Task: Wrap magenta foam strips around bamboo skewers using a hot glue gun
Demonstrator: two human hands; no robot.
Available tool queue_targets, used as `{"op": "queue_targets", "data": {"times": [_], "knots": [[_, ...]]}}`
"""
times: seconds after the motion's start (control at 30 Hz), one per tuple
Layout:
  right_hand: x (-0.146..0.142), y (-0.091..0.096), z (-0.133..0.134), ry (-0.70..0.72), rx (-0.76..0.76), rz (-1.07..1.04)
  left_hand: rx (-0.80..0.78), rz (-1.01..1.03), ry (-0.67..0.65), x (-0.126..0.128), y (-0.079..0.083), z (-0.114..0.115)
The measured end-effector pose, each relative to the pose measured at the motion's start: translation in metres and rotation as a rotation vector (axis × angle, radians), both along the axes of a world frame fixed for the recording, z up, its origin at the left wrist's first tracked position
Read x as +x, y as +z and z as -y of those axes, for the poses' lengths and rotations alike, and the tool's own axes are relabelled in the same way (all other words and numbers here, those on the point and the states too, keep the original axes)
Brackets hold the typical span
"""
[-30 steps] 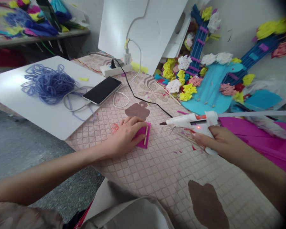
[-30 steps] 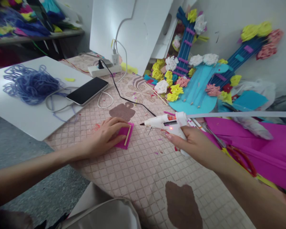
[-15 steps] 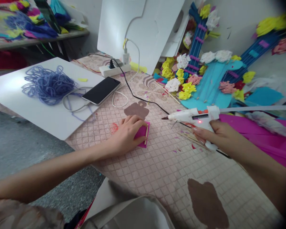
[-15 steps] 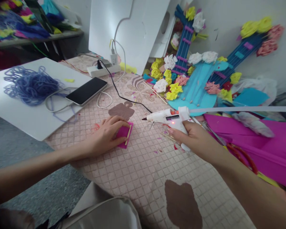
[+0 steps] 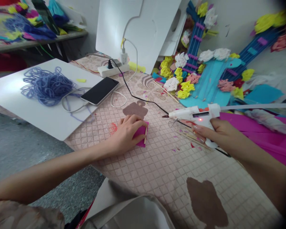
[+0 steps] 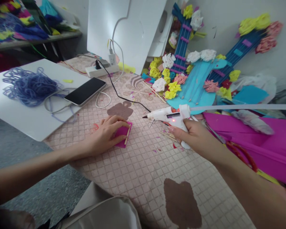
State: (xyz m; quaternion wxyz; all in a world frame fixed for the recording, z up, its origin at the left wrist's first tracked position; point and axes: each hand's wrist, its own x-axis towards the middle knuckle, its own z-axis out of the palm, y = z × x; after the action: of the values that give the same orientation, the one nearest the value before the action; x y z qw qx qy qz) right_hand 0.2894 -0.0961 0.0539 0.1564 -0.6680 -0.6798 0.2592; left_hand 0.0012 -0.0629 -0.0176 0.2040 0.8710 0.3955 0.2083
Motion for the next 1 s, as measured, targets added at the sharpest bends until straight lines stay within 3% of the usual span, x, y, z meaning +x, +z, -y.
{"op": "queue_targets", "data": {"times": [0.43,0.77,0.87,1.0], "knots": [[-0.001,-0.002,0.0,0.034,0.03,-0.043,0.02,0.033,0.008,0.0,-0.003,0.0],[-0.002,-0.001,0.0,-0.043,0.024,-0.019,-0.002,0.016,-0.006,0.0,0.001,0.001],[-0.007,0.002,-0.005,-0.105,0.043,-0.013,-0.001,0.026,-0.001,0.0,0.001,0.001],[-0.016,0.001,-0.024,-0.13,0.097,-0.156,-0.043,0.053,0.008,-0.001,0.002,0.0]]}}
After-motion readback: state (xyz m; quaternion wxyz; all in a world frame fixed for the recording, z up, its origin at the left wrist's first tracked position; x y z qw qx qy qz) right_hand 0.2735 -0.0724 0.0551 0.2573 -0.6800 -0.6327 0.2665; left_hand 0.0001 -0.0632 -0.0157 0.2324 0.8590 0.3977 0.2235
